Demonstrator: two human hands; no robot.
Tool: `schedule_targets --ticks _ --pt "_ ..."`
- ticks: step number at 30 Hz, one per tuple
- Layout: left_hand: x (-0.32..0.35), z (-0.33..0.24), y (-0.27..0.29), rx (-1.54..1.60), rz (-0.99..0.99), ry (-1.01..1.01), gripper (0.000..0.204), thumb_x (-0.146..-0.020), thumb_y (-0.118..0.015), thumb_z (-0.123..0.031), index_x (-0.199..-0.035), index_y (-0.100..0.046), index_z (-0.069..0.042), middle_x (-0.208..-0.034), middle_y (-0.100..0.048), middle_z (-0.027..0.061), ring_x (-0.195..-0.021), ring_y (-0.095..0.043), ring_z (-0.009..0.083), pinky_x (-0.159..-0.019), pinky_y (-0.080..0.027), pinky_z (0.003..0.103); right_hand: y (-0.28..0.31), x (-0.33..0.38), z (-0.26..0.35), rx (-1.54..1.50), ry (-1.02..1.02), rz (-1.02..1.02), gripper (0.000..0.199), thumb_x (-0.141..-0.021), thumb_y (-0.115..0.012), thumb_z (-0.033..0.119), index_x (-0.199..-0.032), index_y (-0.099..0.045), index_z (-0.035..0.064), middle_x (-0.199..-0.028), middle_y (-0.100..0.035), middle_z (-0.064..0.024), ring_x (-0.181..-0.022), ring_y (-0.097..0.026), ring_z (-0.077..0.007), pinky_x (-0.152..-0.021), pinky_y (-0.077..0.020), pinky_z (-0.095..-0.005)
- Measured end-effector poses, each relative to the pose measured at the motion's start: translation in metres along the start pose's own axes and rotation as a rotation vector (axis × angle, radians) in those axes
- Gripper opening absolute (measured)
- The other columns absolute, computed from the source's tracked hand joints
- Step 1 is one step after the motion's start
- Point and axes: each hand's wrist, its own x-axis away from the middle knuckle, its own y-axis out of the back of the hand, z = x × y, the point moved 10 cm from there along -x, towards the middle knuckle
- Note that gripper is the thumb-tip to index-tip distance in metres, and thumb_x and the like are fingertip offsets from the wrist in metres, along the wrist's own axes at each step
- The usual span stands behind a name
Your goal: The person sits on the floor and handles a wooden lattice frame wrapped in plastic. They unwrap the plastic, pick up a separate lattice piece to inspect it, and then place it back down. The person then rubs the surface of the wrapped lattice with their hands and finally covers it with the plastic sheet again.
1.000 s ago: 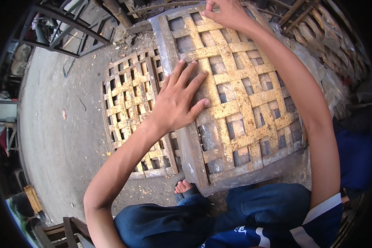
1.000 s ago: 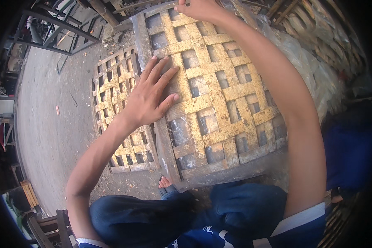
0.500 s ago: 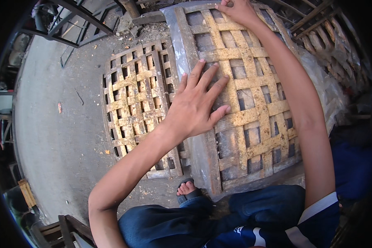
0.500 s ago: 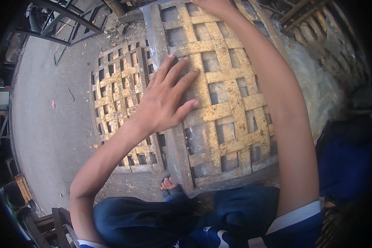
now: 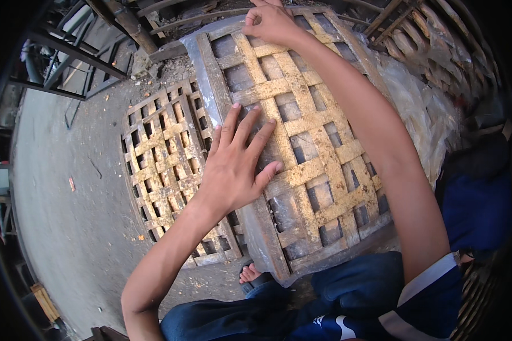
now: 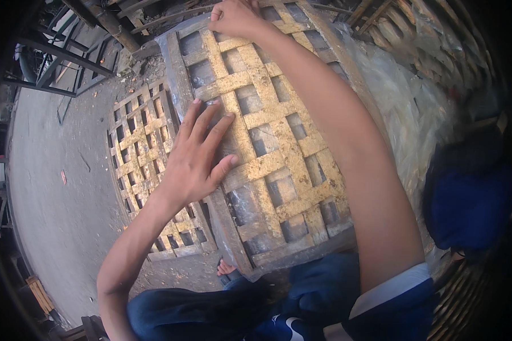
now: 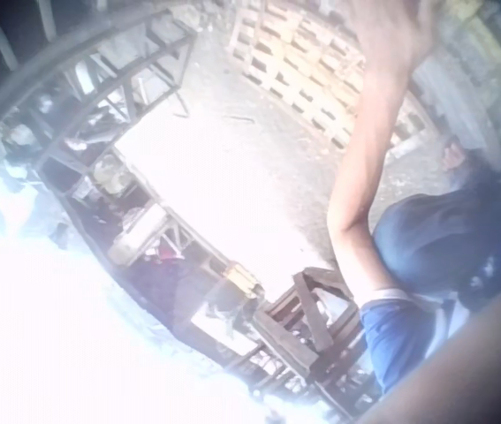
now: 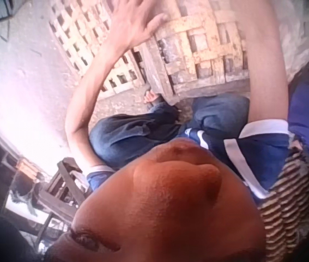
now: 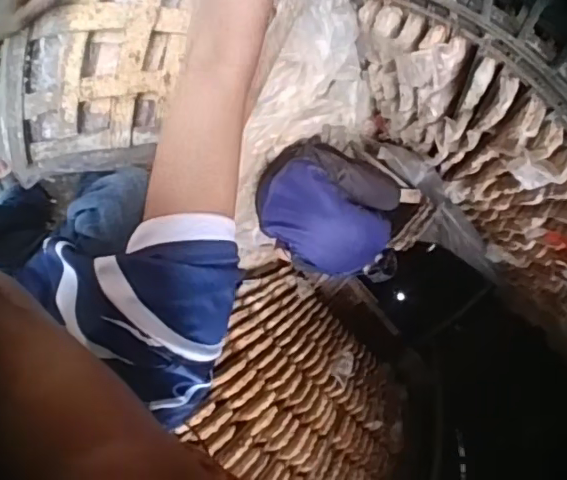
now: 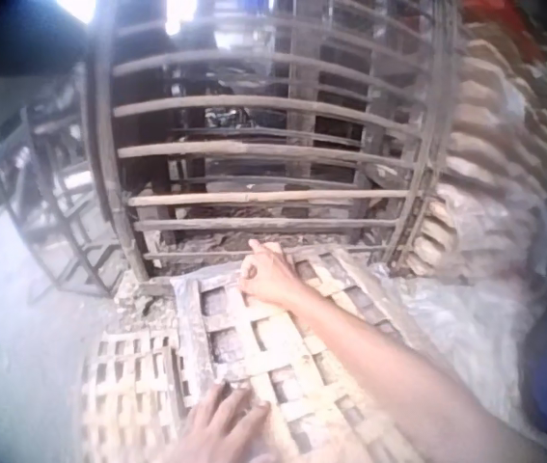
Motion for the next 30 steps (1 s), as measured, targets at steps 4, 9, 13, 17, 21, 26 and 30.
schedule_targets --ticks 4,9,13,17,21,26,30 --pt "0.002 0.003 -0.001 -0.017 0.012 0.008 0.066 -0.100 -0.052 -0.050 -0.151 -0.047 -0.009 -0.158 -0.038 0.0227 -0.152 -0.022 0.0497 -0.123 -0.026 0.059 -0.003 0.006 -0.003 0.027 -0.311 -0.022 0.083 -0.084 -0.073 0.045 -0.154 -0.043 0.0129 -0.169 -0.015 -0.0275 -0.155 -0.019 -0.0447 -0.124 -0.0164 -0.0603" --pt "0.003 0.001 0.001 -0.032 -0.003 -0.008 0.064 -0.101 -0.053 -0.048 -0.151 -0.047 -0.009 -0.158 -0.038 0.0224 -0.152 -0.023 0.0482 -0.124 -0.026 0.056 0.028 0.029 0.016 0.164 -0.085 -0.105 0.067 -0.093 -0.069 0.044 -0.146 -0.052 0.0067 -0.154 -0.045 -0.0200 -0.142 -0.043 -0.0364 -0.117 -0.0331 -0.0485" --pt "-0.005 -0.008 0.001 -0.029 -0.016 -0.039 0.064 -0.101 -0.054 -0.047 -0.151 -0.046 -0.009 -0.158 -0.038 0.0217 -0.152 -0.023 0.0470 -0.124 -0.026 0.055 0.045 0.060 -0.013 0.158 0.073 -0.062 0.061 -0.101 -0.060 0.050 -0.145 -0.055 0.0086 -0.149 -0.054 -0.0160 -0.138 -0.049 -0.0360 -0.115 -0.0390 -0.0472" --pt "0.002 0.000 -0.002 -0.061 -0.006 -0.032 0.064 -0.102 -0.054 -0.047 -0.153 -0.045 -0.009 -0.158 -0.037 0.0216 -0.152 -0.023 0.0466 -0.124 -0.025 0.055 0.030 0.159 0.048 0.059 0.302 0.058 0.067 -0.103 -0.053 0.052 -0.157 -0.042 0.0138 -0.166 -0.031 -0.0163 -0.153 -0.028 -0.0380 -0.125 -0.0237 -0.0534" --pt "0.008 0.006 -0.001 -0.092 0.000 -0.032 0.065 -0.102 -0.053 -0.048 -0.153 -0.044 -0.009 -0.159 -0.036 0.0206 -0.153 -0.022 0.0459 -0.124 -0.025 0.054 0.016 0.266 0.109 0.204 0.604 0.440 0.067 -0.105 -0.044 0.056 -0.161 -0.035 0.0192 -0.170 -0.022 -0.0161 -0.157 -0.020 -0.0327 -0.129 -0.0112 -0.0555" --pt "-0.004 -0.001 -0.006 -0.100 0.022 -0.023 0.066 -0.103 -0.048 -0.056 -0.156 -0.043 -0.018 -0.163 -0.034 0.0162 -0.156 -0.018 0.0404 -0.125 -0.022 0.059 0.149 0.209 -0.144 0.863 -0.308 0.124 0.073 -0.106 -0.031 0.064 -0.165 -0.025 0.0222 -0.172 -0.015 -0.0139 -0.159 -0.012 -0.0315 -0.127 -0.0080 -0.0574" --pt "-0.003 -0.001 -0.006 -0.114 0.048 -0.002 0.067 -0.103 -0.046 -0.058 -0.157 -0.041 -0.020 -0.165 -0.032 0.0148 -0.157 -0.017 0.0381 -0.125 -0.021 0.060 0.196 0.214 -0.133 0.408 -0.018 -0.185 0.075 -0.106 -0.039 0.062 -0.164 -0.027 0.0169 -0.170 -0.020 -0.0190 -0.158 -0.018 -0.0350 -0.126 -0.0190 -0.0544"
